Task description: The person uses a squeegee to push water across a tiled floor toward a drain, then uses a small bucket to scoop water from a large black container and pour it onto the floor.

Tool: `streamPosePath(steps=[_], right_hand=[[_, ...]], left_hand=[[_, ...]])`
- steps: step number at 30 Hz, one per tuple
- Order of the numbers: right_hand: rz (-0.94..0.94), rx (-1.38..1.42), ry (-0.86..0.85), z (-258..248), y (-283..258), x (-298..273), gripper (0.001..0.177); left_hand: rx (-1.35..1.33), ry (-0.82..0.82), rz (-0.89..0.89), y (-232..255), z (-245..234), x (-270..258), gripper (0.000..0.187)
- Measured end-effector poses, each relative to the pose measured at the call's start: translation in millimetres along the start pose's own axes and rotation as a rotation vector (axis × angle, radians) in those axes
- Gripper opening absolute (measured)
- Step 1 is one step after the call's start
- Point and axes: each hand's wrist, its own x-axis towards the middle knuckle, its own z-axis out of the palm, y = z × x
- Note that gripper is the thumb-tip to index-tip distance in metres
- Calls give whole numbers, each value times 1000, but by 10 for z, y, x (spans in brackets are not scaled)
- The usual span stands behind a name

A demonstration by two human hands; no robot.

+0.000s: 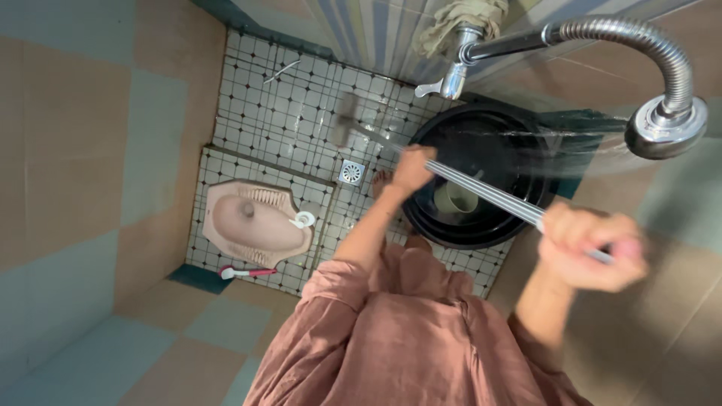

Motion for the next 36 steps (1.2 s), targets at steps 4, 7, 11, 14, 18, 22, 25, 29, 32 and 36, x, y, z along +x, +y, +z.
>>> streamPosePath(steps=[4, 7, 11, 14, 18, 22, 25, 29, 32, 36], right_hand=[[30, -219, -5, 420, 254, -11, 36], [-50, -505, 53, 717, 22, -49, 34], [-124, -628, 128, 969, -557, -58, 28], [-116, -522, 84, 912, -651, -128, 30], [-110, -404, 64, 749, -307, -135, 29], [-59, -314, 105, 715, 294, -190, 29], [-1, -316, 126, 695, 377, -302, 25], [-37, -404, 274, 647, -207, -339, 24], [-131, -613, 346, 741, -667, -380, 27], [-217, -465, 322, 548, -770, -267, 32]], left_hand=[[78, 27, -53, -436, -272, -138, 14], [25, -34, -58, -256, -187, -238, 16], [-111, -129, 57, 399, 17, -39, 17], [-195, -144, 83, 576, 18, 36, 15], [-48, -99, 9, 193, -129, 15, 17], [71, -29, -46, -535, -400, -170, 13], [114, -51, 9, -730, -413, -173, 12], [21, -182, -5, -124, -123, -91, 14], [-136, -205, 228, 507, 225, 117, 18], [-157, -284, 150, 709, 334, 282, 16]])
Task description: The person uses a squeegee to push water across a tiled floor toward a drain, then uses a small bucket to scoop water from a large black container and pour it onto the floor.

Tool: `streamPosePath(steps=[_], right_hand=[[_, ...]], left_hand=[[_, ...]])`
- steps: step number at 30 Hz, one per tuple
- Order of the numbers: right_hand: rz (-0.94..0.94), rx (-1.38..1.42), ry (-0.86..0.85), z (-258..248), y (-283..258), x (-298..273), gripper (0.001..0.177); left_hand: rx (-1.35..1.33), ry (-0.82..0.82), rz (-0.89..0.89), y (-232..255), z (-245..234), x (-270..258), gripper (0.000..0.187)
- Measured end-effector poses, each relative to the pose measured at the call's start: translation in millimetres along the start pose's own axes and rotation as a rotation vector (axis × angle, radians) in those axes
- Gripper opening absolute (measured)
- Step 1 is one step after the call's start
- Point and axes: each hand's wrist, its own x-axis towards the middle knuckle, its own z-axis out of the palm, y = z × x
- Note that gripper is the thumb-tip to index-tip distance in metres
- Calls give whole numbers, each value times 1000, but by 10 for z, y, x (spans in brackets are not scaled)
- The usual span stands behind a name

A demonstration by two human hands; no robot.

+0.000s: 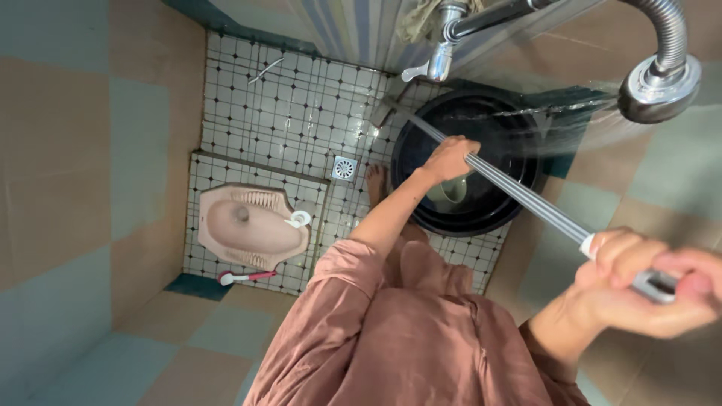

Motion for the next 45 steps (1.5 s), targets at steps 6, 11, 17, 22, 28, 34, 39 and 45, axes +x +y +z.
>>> streamPosePath(steps=[6, 11, 17, 22, 28, 34, 39, 45], right_hand=[[1, -71, 70, -7, 850, -15, 19], [171, 143, -69, 244, 914, -277, 17], [30, -111, 70, 92, 42, 46, 22], [29, 18, -135, 188, 155, 284, 21], [-94, 8, -222, 119, 365, 331, 24], [-51, -39, 101, -476, 234, 228, 38], [-94, -87, 180, -542, 160, 86, 44], [-52, 79, 122, -454, 578, 141, 30]], left_hand=[[253, 31, -246, -931, -215, -308, 18], [346, 30, -89, -1382, -490, -487, 19], [32, 35, 61, -321, 224, 107, 16], [-12, -65, -19, -206, -173, 200, 17], [-22, -30, -36, -226, -160, 229, 19], [31, -90, -15, -30, 299, 283, 14], [-18, -223, 32, 103, 322, 366, 18], [125, -106, 14, -401, 171, 241, 19]])
